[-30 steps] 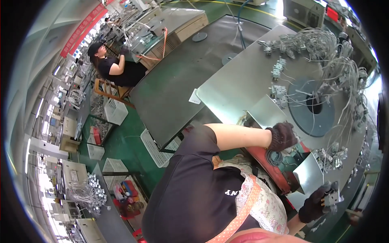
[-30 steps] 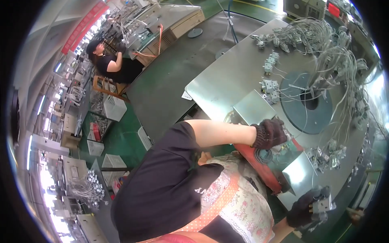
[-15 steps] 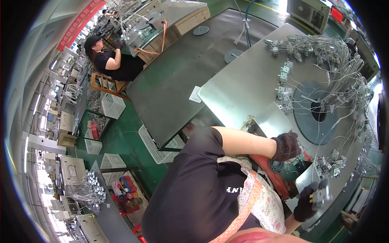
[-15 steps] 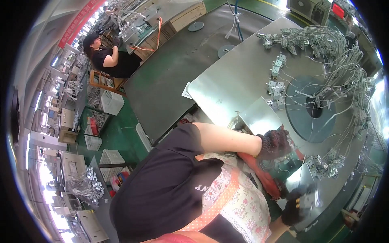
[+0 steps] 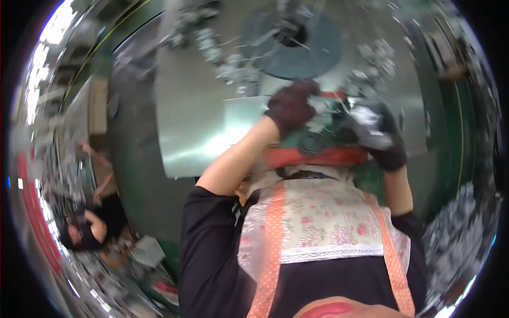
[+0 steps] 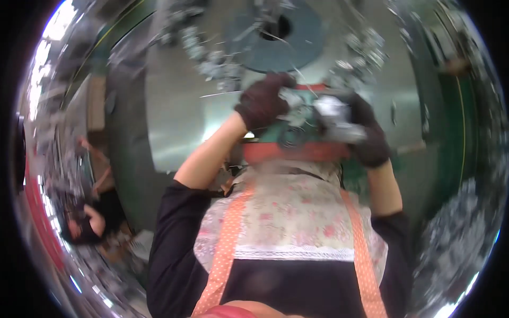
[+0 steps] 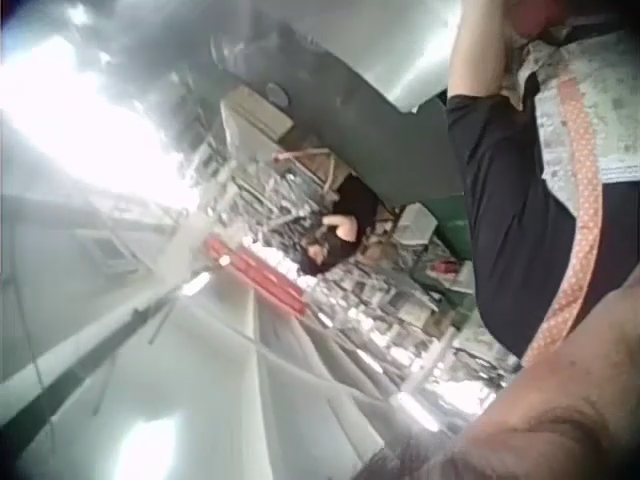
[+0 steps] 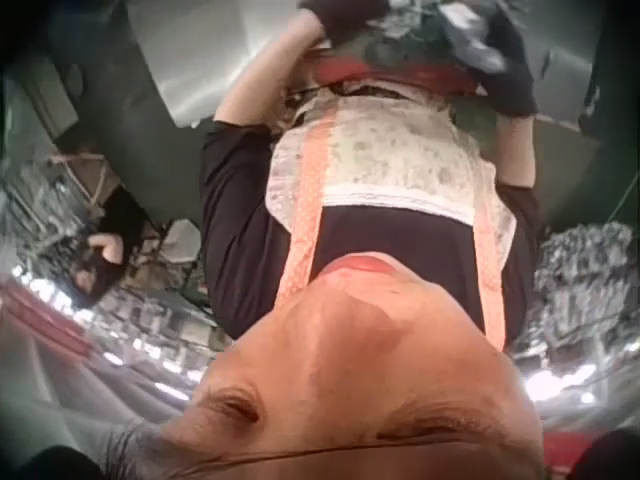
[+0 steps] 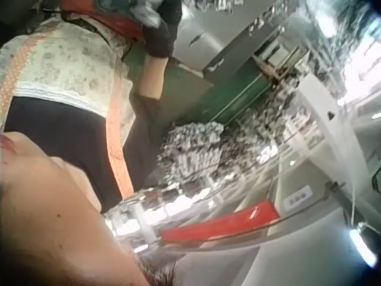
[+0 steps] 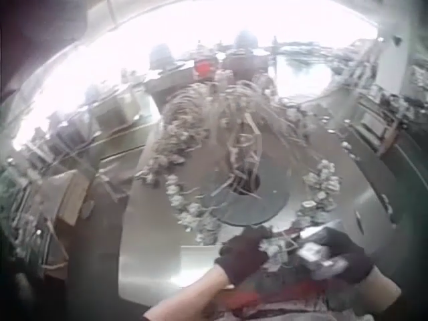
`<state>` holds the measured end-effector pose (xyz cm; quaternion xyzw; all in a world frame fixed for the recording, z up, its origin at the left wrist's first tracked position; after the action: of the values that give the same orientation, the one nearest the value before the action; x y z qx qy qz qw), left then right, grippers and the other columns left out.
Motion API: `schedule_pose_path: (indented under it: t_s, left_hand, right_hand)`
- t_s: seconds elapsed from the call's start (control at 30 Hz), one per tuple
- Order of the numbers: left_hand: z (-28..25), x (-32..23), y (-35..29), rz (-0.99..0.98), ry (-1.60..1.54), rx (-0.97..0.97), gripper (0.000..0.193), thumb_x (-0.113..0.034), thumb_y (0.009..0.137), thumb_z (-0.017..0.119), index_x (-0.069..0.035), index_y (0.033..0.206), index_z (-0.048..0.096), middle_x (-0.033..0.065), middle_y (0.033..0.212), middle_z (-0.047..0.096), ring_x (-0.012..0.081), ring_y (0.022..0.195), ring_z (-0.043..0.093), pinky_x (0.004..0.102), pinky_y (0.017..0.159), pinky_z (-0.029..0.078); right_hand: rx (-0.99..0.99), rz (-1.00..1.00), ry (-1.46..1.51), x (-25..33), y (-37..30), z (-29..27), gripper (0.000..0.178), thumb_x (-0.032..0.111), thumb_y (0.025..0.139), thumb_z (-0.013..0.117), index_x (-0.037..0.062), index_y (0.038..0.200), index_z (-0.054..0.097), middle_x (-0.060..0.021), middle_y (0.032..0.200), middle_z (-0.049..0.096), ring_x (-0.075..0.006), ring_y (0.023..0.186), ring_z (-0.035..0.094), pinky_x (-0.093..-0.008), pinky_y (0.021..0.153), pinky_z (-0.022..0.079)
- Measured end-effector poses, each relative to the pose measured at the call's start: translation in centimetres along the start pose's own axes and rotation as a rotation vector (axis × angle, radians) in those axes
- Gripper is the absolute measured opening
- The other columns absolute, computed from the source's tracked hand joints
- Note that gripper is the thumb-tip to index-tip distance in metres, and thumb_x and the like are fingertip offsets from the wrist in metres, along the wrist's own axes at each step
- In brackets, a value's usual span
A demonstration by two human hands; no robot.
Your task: Assembling small mechanical components with attached wires using a workstation press.
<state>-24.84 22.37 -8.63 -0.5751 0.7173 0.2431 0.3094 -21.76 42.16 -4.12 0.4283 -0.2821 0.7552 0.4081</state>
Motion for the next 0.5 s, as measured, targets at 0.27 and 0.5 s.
schedule_pose_path:
  t_s: [0.27,0.5]
  left_hand:
    - [-2.1,10.8,5.4,-0.226,0.894,0.372,0.037,-0.037,0.085,0.063,-0.011,0.109,0.074,0.0206,0.118,0.070,0.0401,0.112,0.066,0.0490,0.094,0.053]
    - [-7.5,7.5,1.9,-0.292,0.597,0.250,0.034,-0.034,0.092,0.062,-0.009,0.113,0.072,0.0203,0.118,0.070,0.0386,0.112,0.067,0.0505,0.096,0.052]
  right_hand:
    - [0.389,-0.313,-1.749,-3.5,5.3,5.8,0.032,0.011,0.073,0.072,0.0088,0.105,0.068,-0.0128,0.101,0.066,-0.0326,0.099,0.066,-0.0443,0.085,0.055]
    - [0.506,-0.287,-1.840,-5.6,7.1,6.3,0.027,0.013,0.076,0.069,0.0090,0.103,0.068,-0.0153,0.097,0.065,-0.0339,0.096,0.066,-0.0454,0.081,0.054]
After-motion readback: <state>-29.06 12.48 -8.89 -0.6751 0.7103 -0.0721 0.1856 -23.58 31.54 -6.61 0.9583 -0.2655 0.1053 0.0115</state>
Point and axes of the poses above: each hand's wrist, its own y-axis towards the middle knuckle, its own z-axis out of the palm, x = y × z, the point moved 9 cm from there along y, towards the middle knuckle
